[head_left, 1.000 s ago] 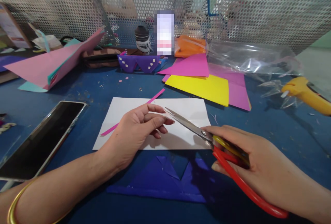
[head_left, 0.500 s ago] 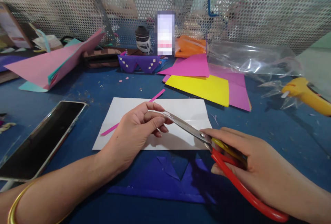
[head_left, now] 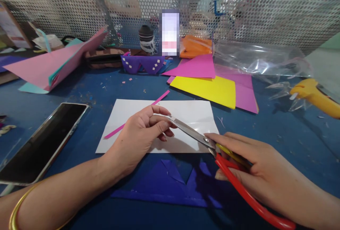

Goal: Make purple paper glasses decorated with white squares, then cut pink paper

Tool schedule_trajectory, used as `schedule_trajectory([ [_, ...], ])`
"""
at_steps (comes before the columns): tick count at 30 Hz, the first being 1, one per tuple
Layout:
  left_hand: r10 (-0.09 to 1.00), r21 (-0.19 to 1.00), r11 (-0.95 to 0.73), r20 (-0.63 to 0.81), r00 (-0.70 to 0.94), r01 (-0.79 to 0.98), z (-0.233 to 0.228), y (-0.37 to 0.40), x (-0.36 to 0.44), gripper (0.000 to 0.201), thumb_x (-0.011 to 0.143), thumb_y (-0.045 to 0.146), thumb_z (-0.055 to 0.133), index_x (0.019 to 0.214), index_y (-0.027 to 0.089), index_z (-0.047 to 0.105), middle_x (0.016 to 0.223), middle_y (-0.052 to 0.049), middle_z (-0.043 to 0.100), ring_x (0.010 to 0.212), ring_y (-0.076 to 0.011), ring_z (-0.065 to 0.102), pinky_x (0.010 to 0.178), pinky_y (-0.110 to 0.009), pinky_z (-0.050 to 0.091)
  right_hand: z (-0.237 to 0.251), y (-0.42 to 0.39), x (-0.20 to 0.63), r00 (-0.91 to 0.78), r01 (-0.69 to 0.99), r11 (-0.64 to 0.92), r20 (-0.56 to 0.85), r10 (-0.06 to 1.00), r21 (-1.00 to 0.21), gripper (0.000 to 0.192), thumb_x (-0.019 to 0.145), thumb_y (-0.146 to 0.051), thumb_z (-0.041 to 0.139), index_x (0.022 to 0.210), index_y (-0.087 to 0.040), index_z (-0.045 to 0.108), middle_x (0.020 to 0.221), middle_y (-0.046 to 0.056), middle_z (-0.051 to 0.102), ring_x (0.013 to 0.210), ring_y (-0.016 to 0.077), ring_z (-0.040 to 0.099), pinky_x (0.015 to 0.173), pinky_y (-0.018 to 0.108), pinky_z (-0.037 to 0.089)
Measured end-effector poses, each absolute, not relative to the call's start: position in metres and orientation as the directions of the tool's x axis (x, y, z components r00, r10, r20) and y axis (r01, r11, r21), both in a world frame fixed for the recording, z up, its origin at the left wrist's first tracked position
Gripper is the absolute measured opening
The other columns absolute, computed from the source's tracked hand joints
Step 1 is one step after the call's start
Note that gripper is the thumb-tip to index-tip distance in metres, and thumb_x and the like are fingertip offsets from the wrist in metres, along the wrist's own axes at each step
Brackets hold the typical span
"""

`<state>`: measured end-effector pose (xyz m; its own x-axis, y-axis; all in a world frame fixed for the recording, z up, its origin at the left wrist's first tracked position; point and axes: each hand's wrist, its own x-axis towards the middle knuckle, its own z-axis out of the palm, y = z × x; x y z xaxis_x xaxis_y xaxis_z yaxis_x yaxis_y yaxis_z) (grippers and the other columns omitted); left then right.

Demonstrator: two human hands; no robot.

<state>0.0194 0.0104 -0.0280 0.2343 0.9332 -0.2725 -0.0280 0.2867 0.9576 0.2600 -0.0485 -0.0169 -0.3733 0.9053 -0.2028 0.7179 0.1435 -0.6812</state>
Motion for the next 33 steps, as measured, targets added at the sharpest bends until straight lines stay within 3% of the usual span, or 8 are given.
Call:
schedule_trajectory([
  [9, 0.928, 0.956, 0.294, -0.28, 0.246, -0.022, -0.0284, 0.0104, 0.0182, 0.011, 0.086, 0.02, 0.067, 0.094, 0.018, 0.06, 0.071, 0.006, 0.071, 0.062, -0.0068, 0.063, 0.058, -0.016, 0.049, -0.0155, -0.0471, 0.2601, -0.392, 0.724, 0.161, -0.207, 0.897, -0.671, 0.026, 0.091, -0.043, 0.058, 0.11, -0.027, 0.064, 0.084, -0.002, 0.062, 0.07, 0.0114, 0.06, 0.063, 0.023, 0.05],
  [17, 0.926, 0.954, 0.299, -0.283, 0.248, -0.028, -0.0301, 0.0103, 0.0178, 0.011, 0.086, 0.021, 0.068, 0.093, 0.018, 0.061, 0.069, 0.006, 0.07, 0.061, -0.0068, 0.063, 0.058, -0.015, 0.05, -0.0209, -0.0478, 0.2634, -0.413, 0.716, 0.217, -0.151, 0.898, -0.664, 0.039, 0.09, -0.038, 0.062, 0.128, -0.028, 0.058, 0.085, -0.003, 0.063, 0.069, 0.0097, 0.06, 0.063, 0.02, 0.05],
  [27, 0.887, 0.894, 0.429, -0.39, 0.246, -0.128, -0.0299, 0.011, 0.0165, 0.014, 0.087, 0.026, 0.065, 0.087, 0.014, 0.072, 0.082, -0.006, 0.078, 0.061, -0.0095, 0.064, 0.054, -0.016, 0.05, -0.0226, -0.0483, 0.2665, -0.371, 0.714, 0.157, -0.179, 0.911, -0.682, 0.036, 0.088, -0.043, 0.063, 0.122, -0.03, 0.06, 0.085, -0.003, 0.063, 0.071, 0.0114, 0.061, 0.062, 0.023, 0.05],
  [33, 0.89, 0.921, 0.387, -0.359, 0.283, -0.049, -0.0284, 0.0108, 0.0174, 0.008, 0.083, 0.022, 0.07, 0.08, 0.015, 0.074, 0.078, -0.001, 0.076, 0.056, -0.0047, 0.058, 0.052, -0.011, 0.046, -0.0232, -0.0485, 0.2671, -0.382, 0.723, 0.168, -0.185, 0.906, -0.67, 0.041, 0.089, -0.042, 0.062, 0.128, -0.03, 0.057, 0.086, -0.003, 0.064, 0.072, 0.0117, 0.062, 0.063, 0.023, 0.051],
])
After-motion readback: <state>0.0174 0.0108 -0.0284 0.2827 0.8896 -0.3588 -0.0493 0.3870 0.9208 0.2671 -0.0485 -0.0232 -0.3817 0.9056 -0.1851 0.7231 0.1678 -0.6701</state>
